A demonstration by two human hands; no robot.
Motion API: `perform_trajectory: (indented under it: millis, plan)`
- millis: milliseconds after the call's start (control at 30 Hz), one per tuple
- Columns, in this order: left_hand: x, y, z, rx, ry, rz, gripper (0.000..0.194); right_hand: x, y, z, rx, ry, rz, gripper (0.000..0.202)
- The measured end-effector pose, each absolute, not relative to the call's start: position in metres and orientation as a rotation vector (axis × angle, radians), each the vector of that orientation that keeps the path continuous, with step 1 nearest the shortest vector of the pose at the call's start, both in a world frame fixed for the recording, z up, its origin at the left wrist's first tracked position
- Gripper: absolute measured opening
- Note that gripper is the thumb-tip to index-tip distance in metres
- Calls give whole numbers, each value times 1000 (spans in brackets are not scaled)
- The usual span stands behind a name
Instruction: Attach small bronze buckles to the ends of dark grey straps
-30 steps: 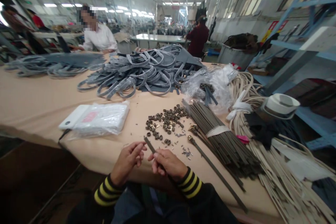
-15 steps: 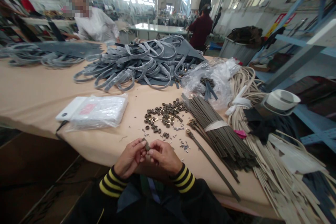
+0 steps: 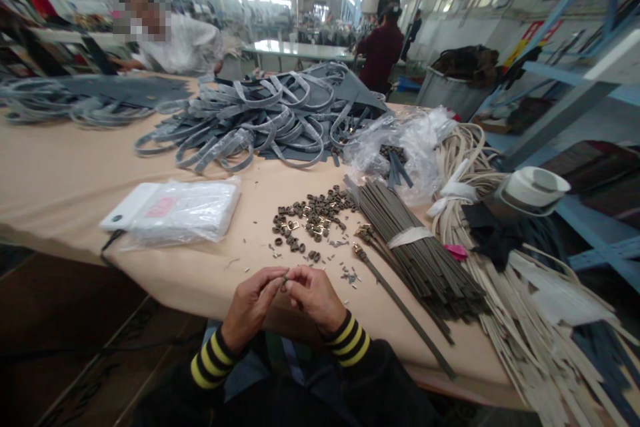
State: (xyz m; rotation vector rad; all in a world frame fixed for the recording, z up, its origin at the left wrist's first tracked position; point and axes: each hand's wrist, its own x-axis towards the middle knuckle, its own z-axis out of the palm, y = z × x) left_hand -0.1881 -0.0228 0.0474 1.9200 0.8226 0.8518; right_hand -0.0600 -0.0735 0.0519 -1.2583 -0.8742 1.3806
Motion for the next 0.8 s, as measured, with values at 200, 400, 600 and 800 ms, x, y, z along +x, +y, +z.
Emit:
perform_trajectory:
  millis: [200, 400, 600, 800]
  plan:
    - [-191, -18, 52, 2115, 722, 741, 16, -59, -74, 56, -1280, -882, 1376, 18]
    - [-186, -21, 53, 2180, 726, 705, 18, -57, -75, 51, -1312, -946, 1360, 13]
    - [-182, -22, 51, 1916, 834, 716, 17, -58, -77, 50, -1309, -960, 1338, 13]
    - [-190, -6, 45, 1152, 919, 623, 25, -55, -78, 59, -1267, -850, 1410, 18]
